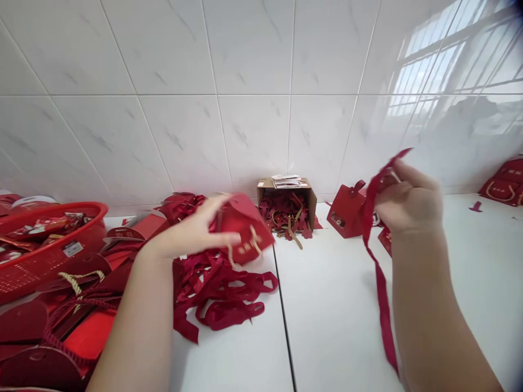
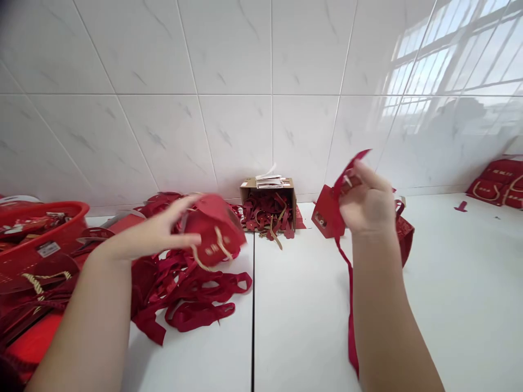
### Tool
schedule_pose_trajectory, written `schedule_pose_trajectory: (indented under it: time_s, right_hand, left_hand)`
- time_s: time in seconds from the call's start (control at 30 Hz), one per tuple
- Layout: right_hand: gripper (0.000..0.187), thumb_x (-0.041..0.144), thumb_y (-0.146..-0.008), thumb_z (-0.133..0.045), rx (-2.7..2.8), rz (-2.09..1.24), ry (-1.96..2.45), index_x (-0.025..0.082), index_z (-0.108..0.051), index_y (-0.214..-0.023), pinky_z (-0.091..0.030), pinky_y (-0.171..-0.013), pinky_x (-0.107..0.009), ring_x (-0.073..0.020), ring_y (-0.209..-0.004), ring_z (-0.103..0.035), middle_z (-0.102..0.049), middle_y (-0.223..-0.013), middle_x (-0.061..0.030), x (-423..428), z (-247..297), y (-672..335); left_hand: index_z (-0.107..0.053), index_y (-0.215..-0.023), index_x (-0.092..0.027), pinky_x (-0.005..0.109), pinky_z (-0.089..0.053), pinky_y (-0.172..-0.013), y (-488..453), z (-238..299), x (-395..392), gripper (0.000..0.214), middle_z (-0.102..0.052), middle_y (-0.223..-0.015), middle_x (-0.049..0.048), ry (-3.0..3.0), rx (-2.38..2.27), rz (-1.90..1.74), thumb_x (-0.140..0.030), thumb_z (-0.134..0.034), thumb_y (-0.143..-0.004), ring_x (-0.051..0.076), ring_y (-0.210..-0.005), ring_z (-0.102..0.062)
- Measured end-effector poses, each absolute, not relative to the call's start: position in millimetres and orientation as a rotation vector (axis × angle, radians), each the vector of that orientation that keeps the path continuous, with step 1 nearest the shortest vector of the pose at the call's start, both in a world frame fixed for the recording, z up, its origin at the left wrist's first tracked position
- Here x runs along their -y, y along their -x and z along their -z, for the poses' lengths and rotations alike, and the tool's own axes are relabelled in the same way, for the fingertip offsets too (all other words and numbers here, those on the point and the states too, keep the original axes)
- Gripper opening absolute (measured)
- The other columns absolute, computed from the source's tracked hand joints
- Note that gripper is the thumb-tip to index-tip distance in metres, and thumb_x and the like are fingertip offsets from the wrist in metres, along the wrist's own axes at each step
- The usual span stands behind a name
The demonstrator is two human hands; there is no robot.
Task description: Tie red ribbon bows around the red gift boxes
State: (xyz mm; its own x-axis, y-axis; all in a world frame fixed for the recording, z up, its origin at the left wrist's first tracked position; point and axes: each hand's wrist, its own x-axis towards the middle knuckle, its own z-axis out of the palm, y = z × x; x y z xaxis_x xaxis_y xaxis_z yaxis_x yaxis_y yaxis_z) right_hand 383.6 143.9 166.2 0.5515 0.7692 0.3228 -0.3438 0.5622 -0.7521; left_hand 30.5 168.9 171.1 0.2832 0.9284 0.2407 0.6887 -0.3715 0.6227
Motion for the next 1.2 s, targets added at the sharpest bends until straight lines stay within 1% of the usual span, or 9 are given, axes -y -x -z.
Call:
schedule_pose_trajectory:
  time_s: [0.1,0.27,0.4,0.57,0.63,0.73,0.87,1.0,1.2]
  right_hand:
    - [0.013,0.026,-0.069,-0.063,0.861,-0.869,0.792,0.021,-0.051,-0.073,-0.047,-0.070,-0.024,-0.0131,-0.079,-0.057,-0.055,-0.081,-0.0004,-143,-167,-358]
    - [0.019,0.032,-0.068,-0.062,1.109,-0.861,0.903,0.021,-0.049,-0.077,-0.048,-0.077,-0.028,-0.0159,-0.090,-0.060,-0.059,-0.088,-0.0014,-145,-166,-339]
    - [0.023,0.041,-0.071,-0.052,0.991,-0.623,0.923,0.023,-0.044,-0.082,-0.050,-0.075,-0.030,-0.0210,-0.109,-0.057,-0.058,-0.110,-0.0053,-148,-165,-354]
    - [0.019,0.035,-0.075,-0.033,0.364,-0.364,0.789,0.029,-0.043,-0.090,-0.051,-0.075,-0.033,-0.0154,-0.131,-0.038,-0.038,-0.140,0.0012,-134,-165,-409]
    - [0.017,0.034,-0.076,-0.032,0.365,-0.314,0.808,0.032,-0.043,-0.089,-0.051,-0.077,-0.034,-0.0139,-0.131,-0.038,-0.038,-0.139,0.0049,-129,-166,-422]
    - [0.009,0.032,-0.073,-0.045,0.664,-0.372,0.965,0.027,-0.045,-0.081,-0.050,-0.077,-0.034,-0.0195,-0.110,-0.056,-0.057,-0.116,-0.0027,-128,-167,-419]
    - [0.011,0.028,-0.073,-0.055,1.479,-0.821,1.584,0.020,-0.048,-0.074,-0.048,-0.074,-0.033,-0.0204,-0.077,-0.065,-0.066,-0.076,-0.0055,-133,-160,-394]
    - [0.009,0.027,-0.080,-0.046,1.721,-1.077,1.996,0.018,-0.044,-0.079,-0.047,-0.068,-0.033,-0.0208,-0.068,-0.066,-0.067,-0.069,-0.0064,-143,-141,-382]
    - [0.012,0.029,-0.085,-0.040,1.744,-1.014,1.771,0.018,-0.043,-0.082,-0.047,-0.066,-0.027,-0.0176,-0.073,-0.067,-0.066,-0.095,-0.0075,-161,-120,-363]
  left_hand:
    - [-0.040,-0.136,-0.037,0.041,-0.031,-0.109,-32,-167,-166,0.095,-0.024,-0.153,0.0014,-2.219,-1.485,-0.166,-0.058,-0.076,-0.051,0.032,-0.136,-0.031]
    - [-0.046,-0.133,-0.033,0.040,-0.035,-0.106,-23,-166,-169,0.077,-0.047,-0.140,0.0045,-2.110,-1.520,-0.184,-0.061,-0.065,-0.063,0.028,-0.127,-0.045]
    - [-0.043,-0.133,-0.029,0.041,-0.046,-0.097,-27,-171,-177,0.081,-0.052,-0.133,0.0100,-1.801,-1.384,-0.847,-0.050,-0.071,-0.061,0.027,-0.119,-0.051]
    - [-0.003,-0.144,-0.021,0.032,-0.052,-0.090,-20,-179,-188,0.078,-0.027,-0.148,0.0122,-0.884,-1.146,-1.724,-0.048,-0.036,-0.078,0.016,-0.127,-0.044]
    - [-0.007,-0.142,-0.014,0.030,-0.053,-0.089,-16,-178,-193,0.076,-0.032,-0.143,0.0157,-0.746,-1.111,-1.703,-0.046,-0.032,-0.079,0.016,-0.123,-0.048]
    - [-0.037,-0.130,-0.016,0.034,-0.053,-0.090,-20,-171,-199,0.059,-0.050,-0.131,0.0130,-0.865,-0.999,-1.695,-0.038,-0.044,-0.075,0.021,-0.114,-0.055]
    - [-0.062,-0.102,-0.021,0.037,-0.049,-0.093,-37,-164,-190,0.036,-0.065,-0.111,0.0069,-1.656,-1.144,-1.138,-0.042,-0.060,-0.072,0.024,-0.106,-0.059]
    - [-0.063,-0.113,-0.030,0.035,-0.050,-0.087,-44,-161,-173,0.054,-0.069,-0.105,0.0042,-2.059,-1.317,-0.114,-0.049,-0.070,-0.063,0.026,-0.099,-0.063]
    - [-0.047,-0.131,-0.034,0.031,-0.047,-0.092,-53,-151,-179,0.066,-0.063,-0.120,0.0027,-2.199,-1.409,-0.185,-0.058,-0.059,-0.071,0.024,-0.111,-0.058]
